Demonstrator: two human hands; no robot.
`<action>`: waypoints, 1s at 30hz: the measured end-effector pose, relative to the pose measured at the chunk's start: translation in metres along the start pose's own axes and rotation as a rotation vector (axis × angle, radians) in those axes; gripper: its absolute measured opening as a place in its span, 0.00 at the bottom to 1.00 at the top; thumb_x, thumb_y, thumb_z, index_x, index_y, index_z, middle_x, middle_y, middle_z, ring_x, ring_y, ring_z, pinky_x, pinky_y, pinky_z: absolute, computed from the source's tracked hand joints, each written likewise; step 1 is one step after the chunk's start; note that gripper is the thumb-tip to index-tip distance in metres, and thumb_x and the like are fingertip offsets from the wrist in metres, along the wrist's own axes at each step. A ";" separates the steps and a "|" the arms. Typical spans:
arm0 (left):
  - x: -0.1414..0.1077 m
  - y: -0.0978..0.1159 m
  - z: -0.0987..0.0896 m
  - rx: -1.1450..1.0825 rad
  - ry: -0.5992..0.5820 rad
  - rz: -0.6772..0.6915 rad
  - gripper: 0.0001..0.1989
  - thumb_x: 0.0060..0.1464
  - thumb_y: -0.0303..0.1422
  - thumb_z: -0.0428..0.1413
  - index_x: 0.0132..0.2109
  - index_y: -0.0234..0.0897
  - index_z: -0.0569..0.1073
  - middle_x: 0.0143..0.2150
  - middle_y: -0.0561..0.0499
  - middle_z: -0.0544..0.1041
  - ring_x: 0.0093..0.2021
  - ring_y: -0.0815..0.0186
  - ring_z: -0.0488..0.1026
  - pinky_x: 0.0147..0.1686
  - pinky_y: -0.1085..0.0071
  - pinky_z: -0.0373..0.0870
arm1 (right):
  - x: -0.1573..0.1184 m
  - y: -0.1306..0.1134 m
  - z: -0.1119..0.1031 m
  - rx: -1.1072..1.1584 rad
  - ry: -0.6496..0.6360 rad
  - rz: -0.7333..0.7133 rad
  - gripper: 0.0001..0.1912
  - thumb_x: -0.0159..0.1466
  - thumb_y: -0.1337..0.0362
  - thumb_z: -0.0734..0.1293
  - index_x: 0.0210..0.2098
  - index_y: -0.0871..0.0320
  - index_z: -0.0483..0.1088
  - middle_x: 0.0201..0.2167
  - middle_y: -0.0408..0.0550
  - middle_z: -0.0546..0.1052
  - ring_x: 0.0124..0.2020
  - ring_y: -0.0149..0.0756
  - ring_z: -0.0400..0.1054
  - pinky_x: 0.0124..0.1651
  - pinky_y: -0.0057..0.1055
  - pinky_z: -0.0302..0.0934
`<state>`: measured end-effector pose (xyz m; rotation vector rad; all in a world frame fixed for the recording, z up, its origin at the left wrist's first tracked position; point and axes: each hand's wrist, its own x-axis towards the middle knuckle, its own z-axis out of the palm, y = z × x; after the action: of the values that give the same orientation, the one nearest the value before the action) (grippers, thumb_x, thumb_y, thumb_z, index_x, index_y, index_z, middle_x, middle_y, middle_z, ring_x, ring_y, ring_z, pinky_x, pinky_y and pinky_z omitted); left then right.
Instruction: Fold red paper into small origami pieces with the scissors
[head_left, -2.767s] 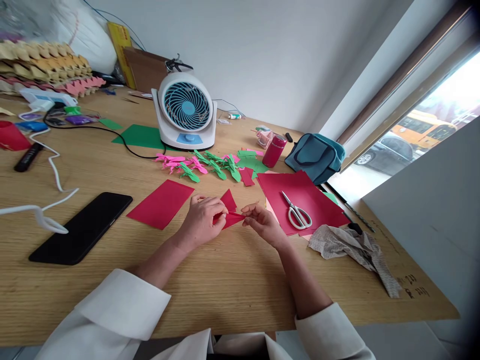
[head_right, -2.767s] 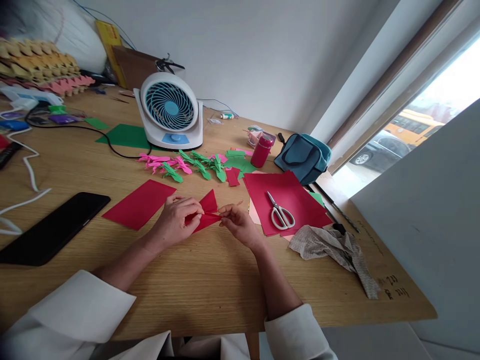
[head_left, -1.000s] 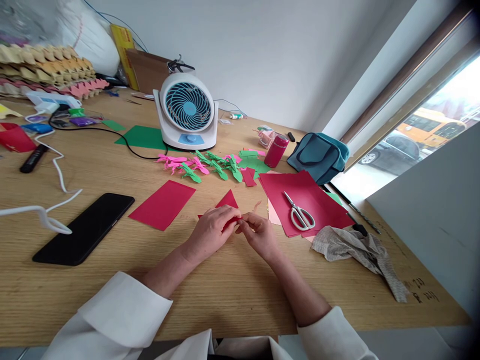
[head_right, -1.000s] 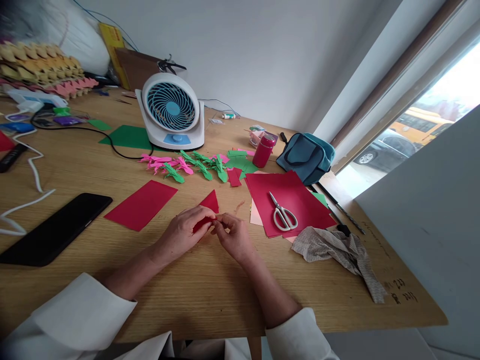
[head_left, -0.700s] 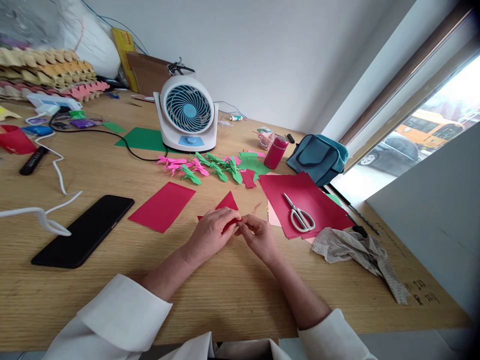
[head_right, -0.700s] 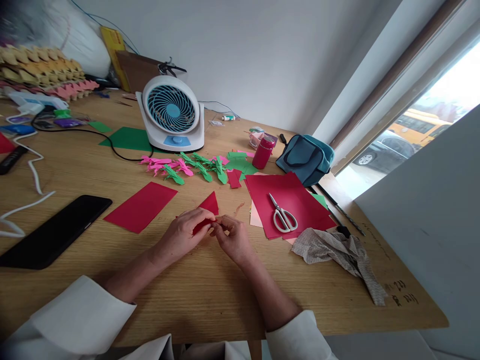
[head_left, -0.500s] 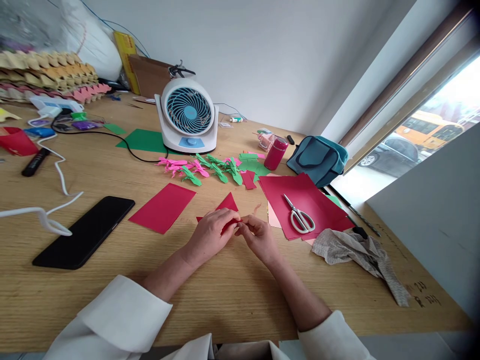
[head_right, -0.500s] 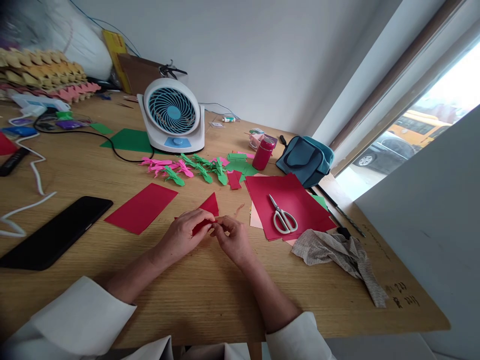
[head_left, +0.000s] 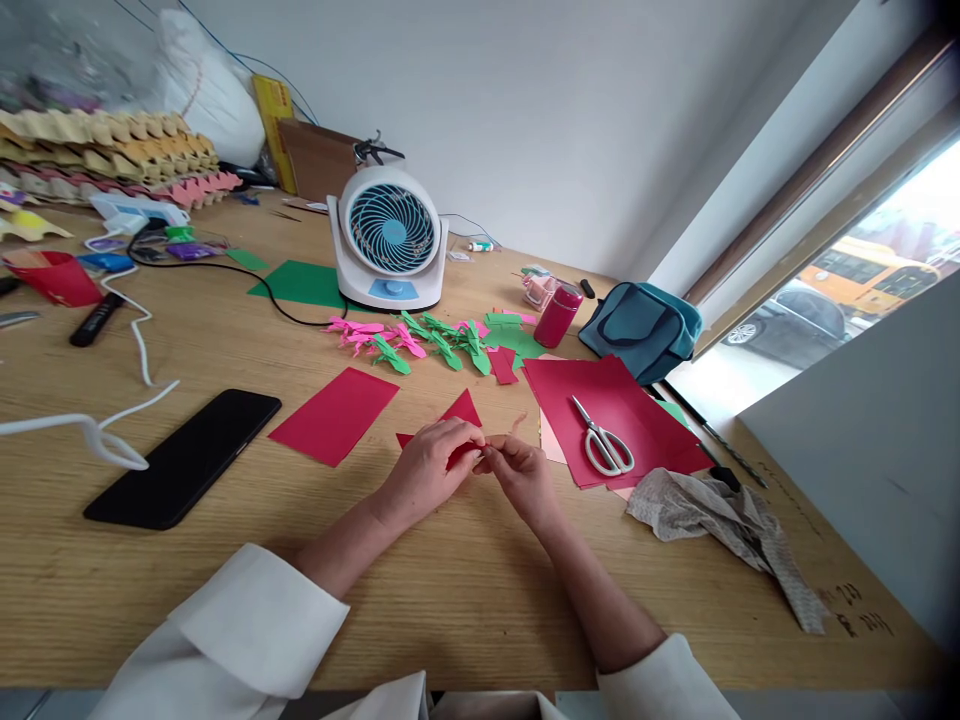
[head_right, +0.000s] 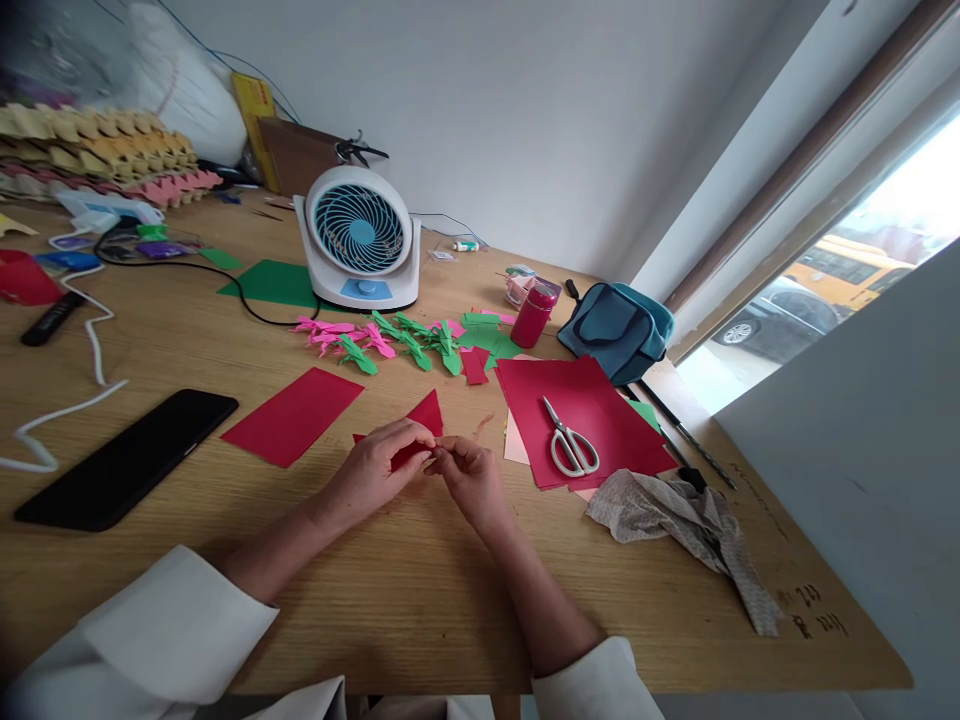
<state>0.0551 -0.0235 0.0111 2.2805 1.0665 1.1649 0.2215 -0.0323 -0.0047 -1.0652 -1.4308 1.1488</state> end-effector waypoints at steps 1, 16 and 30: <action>0.000 0.000 0.000 0.000 0.000 -0.001 0.08 0.56 0.22 0.52 0.39 0.39 0.70 0.37 0.52 0.75 0.41 0.64 0.72 0.44 0.69 0.68 | 0.000 -0.001 0.000 0.005 -0.002 0.000 0.15 0.61 0.52 0.69 0.35 0.58 0.77 0.26 0.45 0.78 0.27 0.32 0.73 0.34 0.29 0.70; 0.001 0.000 -0.001 0.012 -0.003 0.005 0.07 0.57 0.22 0.53 0.38 0.39 0.71 0.36 0.52 0.75 0.40 0.65 0.73 0.43 0.69 0.67 | -0.001 -0.002 0.002 0.022 0.006 0.021 0.13 0.60 0.54 0.69 0.36 0.57 0.78 0.26 0.45 0.79 0.28 0.33 0.74 0.35 0.30 0.71; 0.001 -0.002 0.000 -0.058 0.008 -0.026 0.08 0.57 0.22 0.53 0.38 0.40 0.72 0.37 0.52 0.76 0.41 0.65 0.74 0.44 0.69 0.69 | 0.001 0.000 0.002 0.021 0.001 0.021 0.16 0.59 0.50 0.70 0.35 0.57 0.78 0.27 0.45 0.79 0.27 0.33 0.74 0.34 0.30 0.71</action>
<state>0.0547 -0.0216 0.0103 2.2131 1.0487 1.1808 0.2194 -0.0314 -0.0049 -1.0682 -1.4064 1.1760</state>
